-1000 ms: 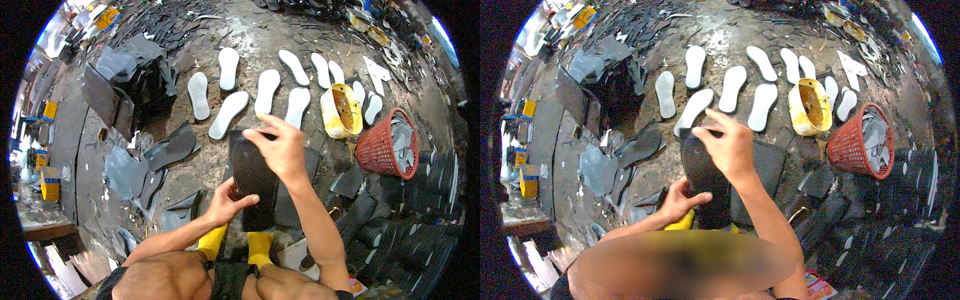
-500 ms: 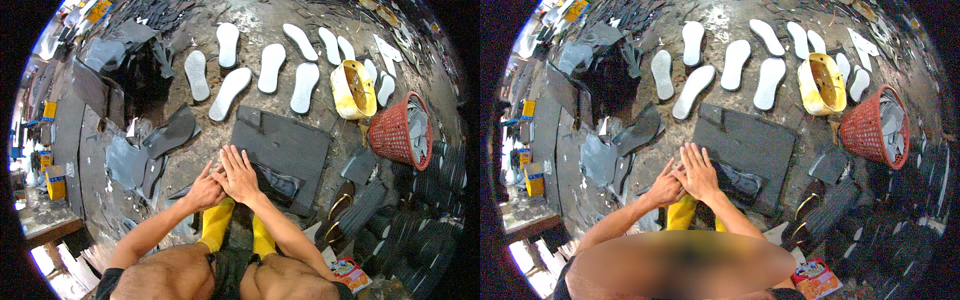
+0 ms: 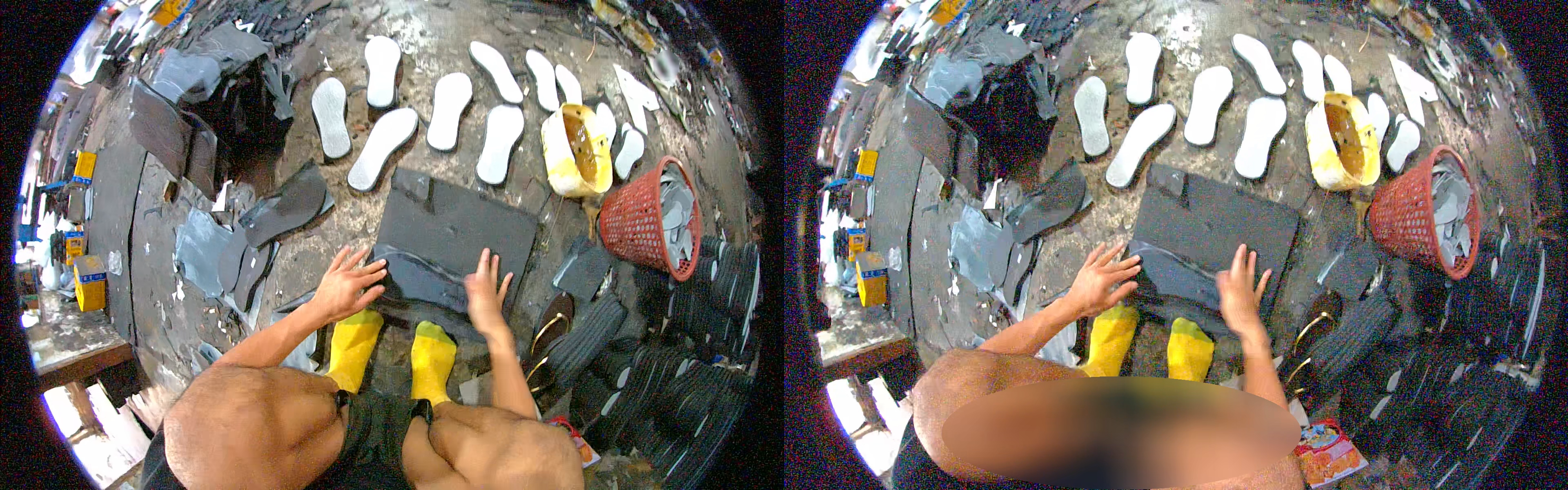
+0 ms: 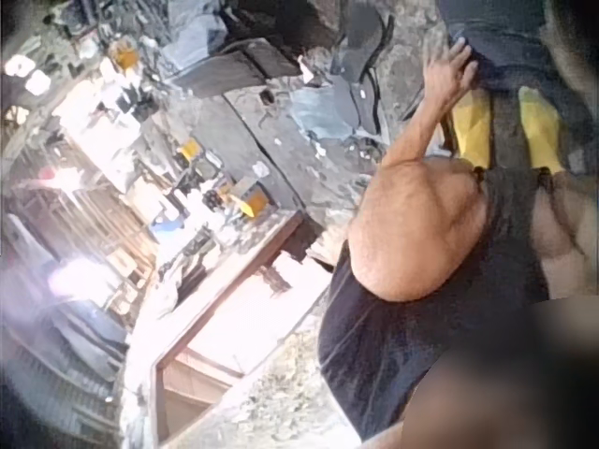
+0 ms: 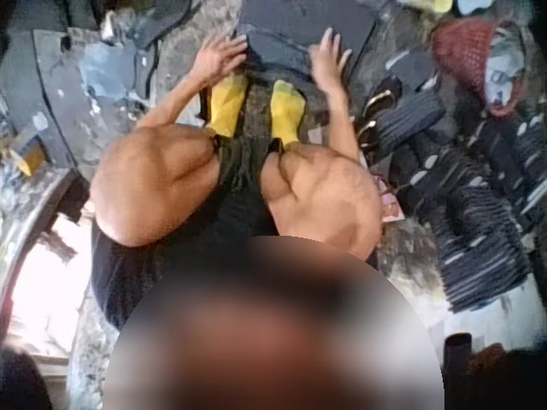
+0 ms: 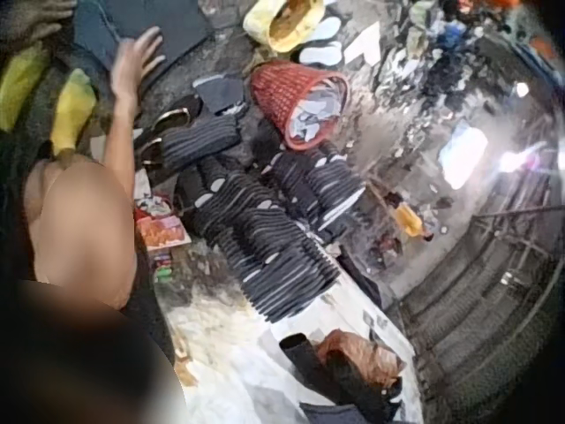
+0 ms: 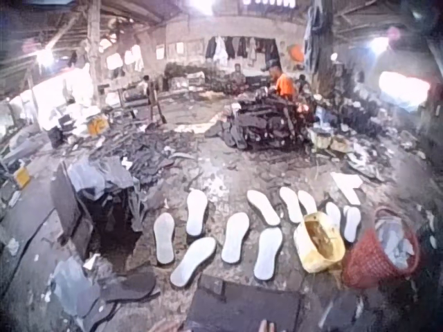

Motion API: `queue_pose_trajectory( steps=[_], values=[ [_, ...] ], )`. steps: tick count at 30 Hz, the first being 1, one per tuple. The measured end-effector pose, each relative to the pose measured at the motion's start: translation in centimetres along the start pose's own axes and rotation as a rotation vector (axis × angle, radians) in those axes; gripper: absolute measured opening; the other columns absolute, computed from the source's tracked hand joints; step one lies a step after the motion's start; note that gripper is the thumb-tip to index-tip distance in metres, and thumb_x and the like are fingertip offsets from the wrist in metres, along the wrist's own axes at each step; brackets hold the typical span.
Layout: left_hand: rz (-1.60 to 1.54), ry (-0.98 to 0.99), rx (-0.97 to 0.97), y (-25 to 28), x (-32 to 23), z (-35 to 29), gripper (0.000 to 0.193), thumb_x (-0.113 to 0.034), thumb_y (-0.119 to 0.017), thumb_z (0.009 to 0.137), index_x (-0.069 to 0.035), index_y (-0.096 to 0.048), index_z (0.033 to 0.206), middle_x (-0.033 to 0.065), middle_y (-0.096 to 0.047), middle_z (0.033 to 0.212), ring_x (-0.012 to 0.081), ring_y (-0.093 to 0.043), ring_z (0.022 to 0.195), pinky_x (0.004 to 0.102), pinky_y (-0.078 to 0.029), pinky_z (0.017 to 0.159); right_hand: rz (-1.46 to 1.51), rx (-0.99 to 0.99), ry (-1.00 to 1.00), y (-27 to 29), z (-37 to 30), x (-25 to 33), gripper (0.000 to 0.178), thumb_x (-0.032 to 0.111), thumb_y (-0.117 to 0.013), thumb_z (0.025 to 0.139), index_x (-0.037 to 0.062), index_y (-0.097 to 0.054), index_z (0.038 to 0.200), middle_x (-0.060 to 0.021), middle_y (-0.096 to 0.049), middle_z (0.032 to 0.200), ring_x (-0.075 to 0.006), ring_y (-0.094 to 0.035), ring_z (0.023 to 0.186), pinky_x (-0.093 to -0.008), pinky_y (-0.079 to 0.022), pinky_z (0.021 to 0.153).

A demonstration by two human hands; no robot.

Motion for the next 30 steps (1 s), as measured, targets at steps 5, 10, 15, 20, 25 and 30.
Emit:
queue_pose_trajectory(
  steps=[5,10,15,20,25,30],
  values=[
    [-0.526,0.707,-0.240,-2.2,1.3,0.3,0.067,-0.037,-0.085,0.079,-0.005,-0.064,0.135,0.0158,-0.072,0.108,0.0262,-0.068,0.098,0.0363,-0.055,0.086,0.649,-0.116,-0.425,3.9,-1.7,-2.9,0.038,0.029,-0.060,0.102,0.0015,-0.062,0.129,-0.0088,-0.070,0.105,-0.0157,-0.068,0.088,-0.0294,-0.055,0.075],
    [-1.316,0.824,-0.151,-3.7,1.0,-2.1,0.068,-0.008,-0.082,0.084,0.000,-0.053,0.144,0.0017,-0.069,0.102,0.0119,-0.063,0.087,0.0280,-0.053,0.079,0.946,-0.054,-0.791,0.7,-5.6,-1.9,0.040,0.028,-0.079,0.091,0.0042,-0.065,0.119,-0.0004,-0.070,0.094,-0.0089,-0.063,0.076,-0.0240,-0.052,0.062],
    [-1.696,0.931,-0.051,-1.3,0.1,-5.7,0.029,-0.012,-0.077,0.090,-0.005,-0.072,0.118,0.0027,-0.076,0.100,0.0137,-0.070,0.080,0.0311,-0.058,0.073,1.002,0.092,-0.746,1.1,-4.8,0.0,0.043,0.039,-0.078,0.090,0.0108,-0.067,0.120,0.0002,-0.066,0.106,-0.0184,-0.061,0.099,-0.0410,-0.052,0.079],
    [-1.937,0.968,-0.107,1.1,-0.9,-8.1,0.021,-0.022,-0.074,0.095,-0.009,-0.074,0.110,0.0010,-0.074,0.101,0.0129,-0.069,0.088,0.0328,-0.059,0.077,1.546,0.113,-0.767,1.1,-2.2,4.7,0.029,0.032,-0.065,0.100,0.0089,-0.067,0.117,-0.0043,-0.070,0.109,-0.0180,-0.066,0.095,-0.0367,-0.053,0.080],
    [-1.831,0.859,-0.512,8.6,2.3,-7.3,0.015,-0.024,-0.075,0.093,-0.014,-0.073,0.103,-0.0033,-0.071,0.098,0.0100,-0.063,0.087,0.0325,-0.053,0.072,0.914,0.022,-0.360,4.8,1.4,11.8,0.067,0.028,-0.067,0.099,0.0072,-0.039,0.156,-0.0074,-0.066,0.119,-0.0147,-0.067,0.090,-0.0294,-0.055,0.064],
    [-1.734,0.256,-1.134,24.9,10.6,-4.4,0.032,-0.026,-0.069,0.097,-0.004,-0.063,0.119,0.0084,-0.067,0.119,0.0217,-0.066,0.104,0.0392,-0.056,0.094,0.939,-0.137,-0.076,10.6,1.7,15.8,0.052,0.027,-0.056,0.104,0.0082,-0.042,0.152,-0.0131,-0.065,0.121,-0.0164,-0.064,0.096,-0.0289,-0.052,0.079]
  ],
)
Point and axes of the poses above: each hand's wrist, its own z-axis towards the middle knuckle, its own y-axis out of the back of the hand, x = y × z, the point moved 2 cm from there along z, towards the middle knuckle
